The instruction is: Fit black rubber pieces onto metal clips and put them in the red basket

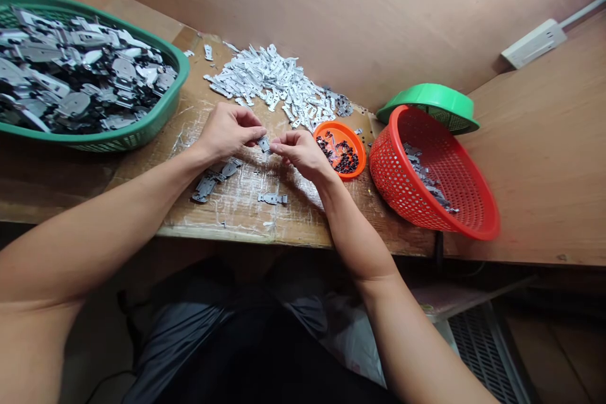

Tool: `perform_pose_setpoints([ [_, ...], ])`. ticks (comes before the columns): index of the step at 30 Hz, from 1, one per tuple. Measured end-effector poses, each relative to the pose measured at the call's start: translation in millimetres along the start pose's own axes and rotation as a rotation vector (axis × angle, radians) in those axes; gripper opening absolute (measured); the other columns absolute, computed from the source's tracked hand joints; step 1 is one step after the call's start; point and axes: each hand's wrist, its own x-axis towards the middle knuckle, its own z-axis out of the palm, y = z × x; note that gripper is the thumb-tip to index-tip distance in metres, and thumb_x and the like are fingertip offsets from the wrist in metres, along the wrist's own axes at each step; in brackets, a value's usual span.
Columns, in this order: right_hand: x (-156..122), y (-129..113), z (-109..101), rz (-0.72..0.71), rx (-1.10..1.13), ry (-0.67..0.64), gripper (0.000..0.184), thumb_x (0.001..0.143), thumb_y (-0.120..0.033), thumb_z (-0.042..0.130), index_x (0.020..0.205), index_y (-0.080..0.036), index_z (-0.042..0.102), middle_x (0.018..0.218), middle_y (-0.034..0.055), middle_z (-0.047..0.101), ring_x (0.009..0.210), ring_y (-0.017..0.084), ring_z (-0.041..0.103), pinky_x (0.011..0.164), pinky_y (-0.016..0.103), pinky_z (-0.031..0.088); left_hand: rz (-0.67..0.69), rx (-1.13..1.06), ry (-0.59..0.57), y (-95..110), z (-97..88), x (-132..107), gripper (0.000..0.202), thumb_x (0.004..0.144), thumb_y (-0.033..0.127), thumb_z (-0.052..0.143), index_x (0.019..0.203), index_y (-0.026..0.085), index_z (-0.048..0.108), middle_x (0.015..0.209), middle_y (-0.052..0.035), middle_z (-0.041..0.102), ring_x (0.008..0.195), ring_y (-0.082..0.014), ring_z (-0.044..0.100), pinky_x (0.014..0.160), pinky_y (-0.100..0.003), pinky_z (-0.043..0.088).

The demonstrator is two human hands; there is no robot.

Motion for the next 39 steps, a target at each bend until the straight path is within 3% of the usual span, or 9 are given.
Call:
perform_pose_setpoints([
  [6,-2.8,-1.0,-0.8,0.082,0.125,-0.018,0.046,0.08,-0.037,0.119,0.089,-0.02,0.077,0.078,-0.0017,0.076,0.071,0.012,0.071,0.063,0.023,0.056,-0.154,-0.16,0.014,5.8,2.2,-1.5,0.034,0.088,0.015,0.11,0.077,0.022,0.079,0.076,-0.0037,0.077,0.079,-0.0198,0.082,0.082,-0.033,0.07],
  [11,-1.0,1.8,0.0,0.009,0.145,-0.015,0.039,0.078,-0.032,0.114,0.087,-0.021,0.077,0.082,-0.0027,0.077,0.07,0.011,0.07,0.064,0.022,0.06,-0.282,-0.234,0.006,11.0,4.1,-1.3,0.037,0.095,0.011,0.108,0.078,0.022,0.077,0.079,-0.0033,0.077,0.081,-0.0183,0.08,0.09,-0.033,0.071],
  [15,-0.3,4.3,1.0,-0.046,0.17,-0.005,0.04,0.073,-0.034,0.114,0.086,-0.022,0.078,0.083,-0.0033,0.076,0.071,0.011,0.067,0.065,0.024,0.062,-0.324,-0.274,0.015,13.1,4.5,-2.3,0.039,0.098,0.006,0.104,0.077,0.022,0.076,0.081,-0.0032,0.077,0.077,-0.0172,0.076,0.094,-0.036,0.072],
  [21,0.5,8.2,5.6,-0.01,0.248,0.031,0.045,0.07,-0.036,0.118,0.087,-0.023,0.079,0.086,-0.0022,0.077,0.074,0.012,0.071,0.073,0.027,0.07,-0.364,-0.392,0.018,15.5,2.7,-4.0,0.049,0.11,-0.002,0.091,0.07,0.019,0.072,0.075,-0.0015,0.07,0.068,-0.0108,0.068,0.09,-0.027,0.067],
  [28,3.7,14.8,8.1,0.0,0.285,-0.002,0.06,0.059,-0.046,0.125,0.088,-0.023,0.079,0.082,-0.0029,0.077,0.073,0.013,0.072,0.075,0.03,0.071,-0.349,-0.408,-0.01,11.1,-1.7,-5.1,0.047,0.099,0.01,0.112,0.075,0.02,0.073,0.078,-0.0028,0.076,0.069,-0.0131,0.072,0.085,-0.028,0.072],
  [31,2.9,12.4,-2.0,-0.006,0.206,0.018,0.052,0.071,-0.046,0.12,0.096,-0.024,0.08,0.088,0.0003,0.081,0.077,0.016,0.072,0.072,0.031,0.066,-0.349,-0.352,-0.006,9.1,-3.9,-2.9,0.043,0.104,0.007,0.105,0.077,0.021,0.074,0.078,-0.002,0.074,0.071,-0.0142,0.071,0.085,-0.03,0.072],
  [35,9.6,10.4,-23.7,-0.15,-0.184,0.267,0.015,0.097,-0.028,0.09,0.088,-0.024,0.079,0.081,-0.0002,0.075,0.077,0.018,0.065,0.077,0.034,0.054,-0.324,-0.308,0.044,5.7,-10.5,5.0,0.042,0.112,0.006,0.09,0.077,0.021,0.072,0.082,-0.0034,0.073,0.072,-0.0145,0.071,0.091,-0.034,0.073],
  [37,15.6,10.2,-30.4,-0.198,-0.406,0.33,0.02,0.099,-0.019,0.083,0.081,-0.025,0.077,0.075,-0.0024,0.069,0.078,0.019,0.061,0.084,0.037,0.052,-0.314,-0.3,0.081,2.9,-15.1,9.6,0.041,0.111,0.008,0.09,0.077,0.021,0.071,0.085,-0.0039,0.074,0.073,-0.0151,0.071,0.094,-0.035,0.073],
  [39,21.7,9.9,-31.1,-0.23,-0.54,0.249,0.02,0.1,-0.015,0.082,0.083,-0.025,0.078,0.08,-0.0012,0.073,0.084,0.021,0.065,0.093,0.039,0.053,-0.308,-0.282,0.097,-0.5,-19.3,13.3,0.037,0.106,0.011,0.094,0.08,0.022,0.071,0.085,-0.0047,0.074,0.078,-0.0186,0.075,0.097,-0.038,0.074],
])
